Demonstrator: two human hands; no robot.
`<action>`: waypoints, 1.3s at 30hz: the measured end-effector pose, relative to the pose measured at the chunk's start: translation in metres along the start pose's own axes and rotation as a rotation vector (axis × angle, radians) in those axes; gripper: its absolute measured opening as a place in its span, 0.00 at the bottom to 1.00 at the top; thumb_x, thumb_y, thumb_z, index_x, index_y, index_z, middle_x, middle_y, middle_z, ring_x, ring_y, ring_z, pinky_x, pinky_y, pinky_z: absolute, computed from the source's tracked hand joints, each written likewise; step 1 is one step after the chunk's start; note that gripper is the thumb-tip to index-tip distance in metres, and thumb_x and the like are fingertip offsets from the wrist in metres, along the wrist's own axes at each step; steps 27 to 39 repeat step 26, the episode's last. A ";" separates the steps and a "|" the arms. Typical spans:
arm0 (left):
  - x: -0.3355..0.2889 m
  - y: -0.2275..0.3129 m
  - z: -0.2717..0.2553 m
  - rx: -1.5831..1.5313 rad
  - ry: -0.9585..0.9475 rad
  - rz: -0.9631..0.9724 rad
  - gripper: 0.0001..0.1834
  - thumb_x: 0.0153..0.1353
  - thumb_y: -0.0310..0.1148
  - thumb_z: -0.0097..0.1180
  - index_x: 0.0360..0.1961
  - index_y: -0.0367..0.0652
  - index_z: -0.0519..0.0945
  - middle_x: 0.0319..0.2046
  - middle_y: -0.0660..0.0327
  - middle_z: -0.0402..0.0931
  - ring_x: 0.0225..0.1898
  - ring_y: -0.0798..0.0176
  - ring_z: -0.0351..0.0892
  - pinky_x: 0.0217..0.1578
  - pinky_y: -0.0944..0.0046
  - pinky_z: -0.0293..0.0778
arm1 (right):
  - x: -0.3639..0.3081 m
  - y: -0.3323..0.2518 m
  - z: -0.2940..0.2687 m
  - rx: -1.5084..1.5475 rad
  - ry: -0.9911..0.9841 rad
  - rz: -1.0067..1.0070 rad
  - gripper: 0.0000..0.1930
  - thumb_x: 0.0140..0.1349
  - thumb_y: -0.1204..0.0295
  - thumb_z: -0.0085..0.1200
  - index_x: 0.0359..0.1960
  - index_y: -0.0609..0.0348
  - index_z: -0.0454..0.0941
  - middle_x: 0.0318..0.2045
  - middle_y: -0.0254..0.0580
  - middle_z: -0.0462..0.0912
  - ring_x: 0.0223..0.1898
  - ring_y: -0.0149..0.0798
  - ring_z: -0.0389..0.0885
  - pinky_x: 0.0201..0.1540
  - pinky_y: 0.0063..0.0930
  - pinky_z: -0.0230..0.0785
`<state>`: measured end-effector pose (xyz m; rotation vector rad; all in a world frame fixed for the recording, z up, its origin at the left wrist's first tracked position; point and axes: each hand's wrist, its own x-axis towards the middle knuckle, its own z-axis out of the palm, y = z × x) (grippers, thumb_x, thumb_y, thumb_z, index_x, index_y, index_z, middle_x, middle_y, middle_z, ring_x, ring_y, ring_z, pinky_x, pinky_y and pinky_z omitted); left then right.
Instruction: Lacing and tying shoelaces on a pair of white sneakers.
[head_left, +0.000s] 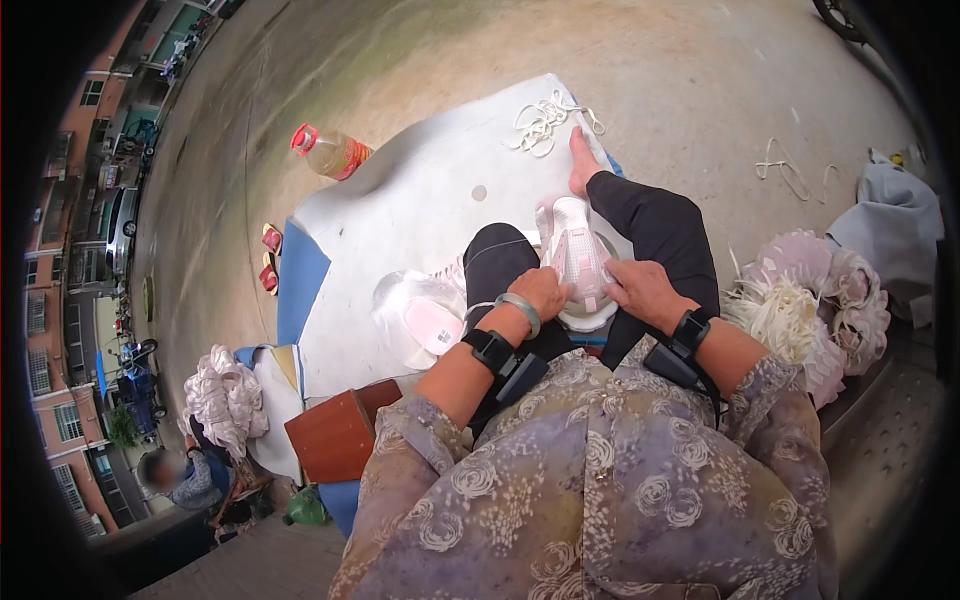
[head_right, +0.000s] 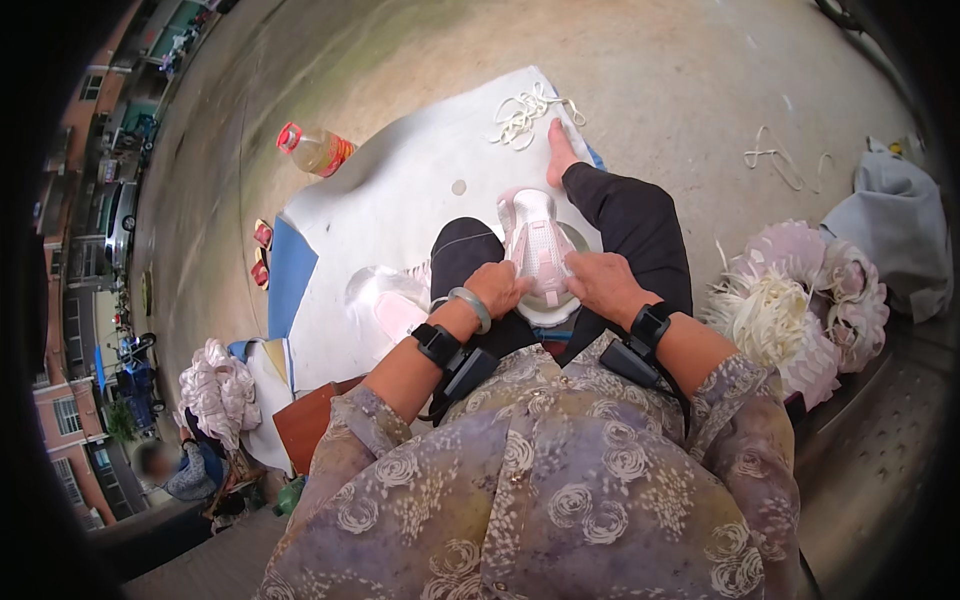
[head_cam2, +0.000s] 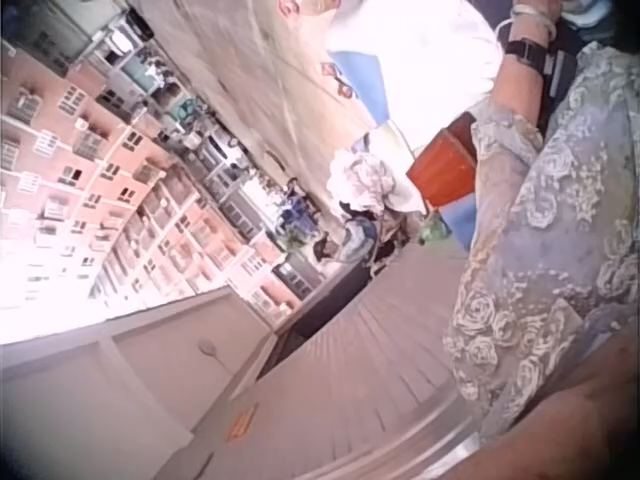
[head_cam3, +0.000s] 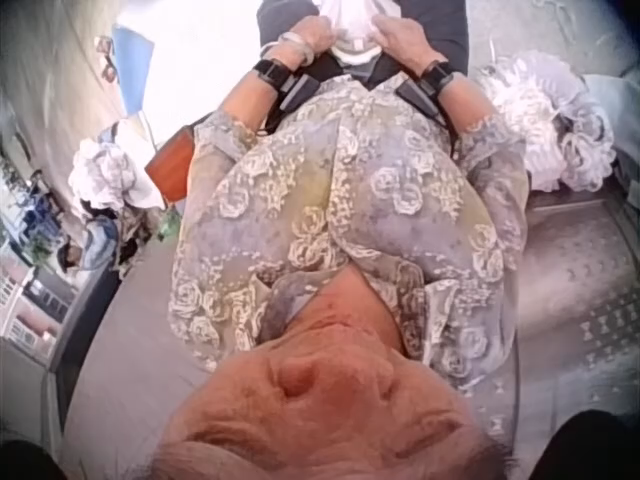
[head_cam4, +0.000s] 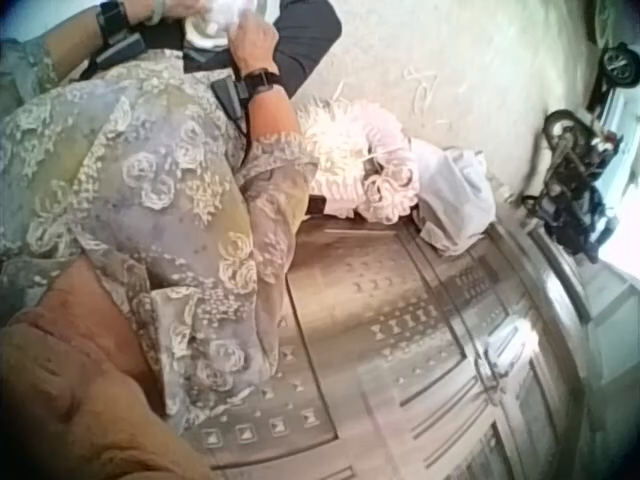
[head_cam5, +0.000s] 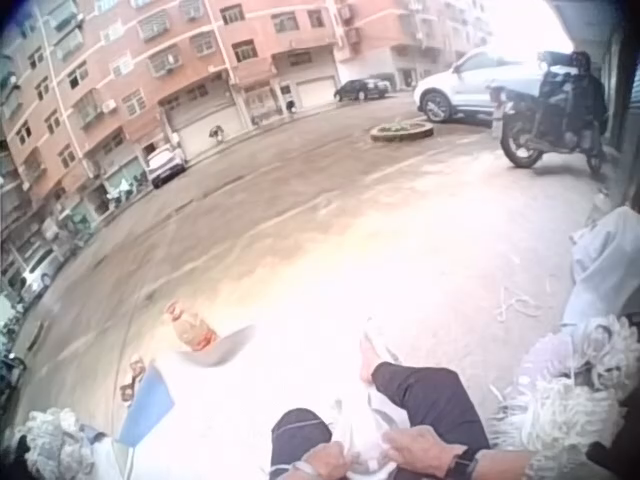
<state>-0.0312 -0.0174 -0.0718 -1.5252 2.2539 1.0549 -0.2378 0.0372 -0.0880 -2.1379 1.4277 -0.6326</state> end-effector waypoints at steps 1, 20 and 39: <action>-0.003 0.002 0.000 0.038 0.065 -0.009 0.22 0.57 0.45 0.47 0.31 0.30 0.75 0.27 0.39 0.76 0.33 0.40 0.77 0.38 0.49 0.71 | 0.000 0.002 0.002 0.007 -0.002 0.001 0.11 0.51 0.68 0.53 0.33 0.60 0.69 0.23 0.50 0.75 0.28 0.52 0.76 0.29 0.42 0.68; -0.003 -0.011 -0.014 -0.017 0.066 0.127 0.17 0.51 0.42 0.50 0.26 0.35 0.76 0.22 0.41 0.74 0.29 0.38 0.75 0.32 0.45 0.69 | -0.002 0.014 -0.037 0.512 0.299 0.194 0.07 0.53 0.71 0.50 0.31 0.59 0.77 0.21 0.48 0.78 0.24 0.48 0.78 0.30 0.34 0.70; 0.022 -0.012 -0.002 -0.044 0.094 0.147 0.15 0.48 0.34 0.49 0.32 0.33 0.77 0.27 0.43 0.77 0.31 0.49 0.80 0.33 0.54 0.73 | -0.138 0.078 -0.055 0.587 0.650 0.794 0.09 0.58 0.78 0.43 0.32 0.59 0.78 0.17 0.35 0.75 0.18 0.27 0.74 0.20 0.19 0.66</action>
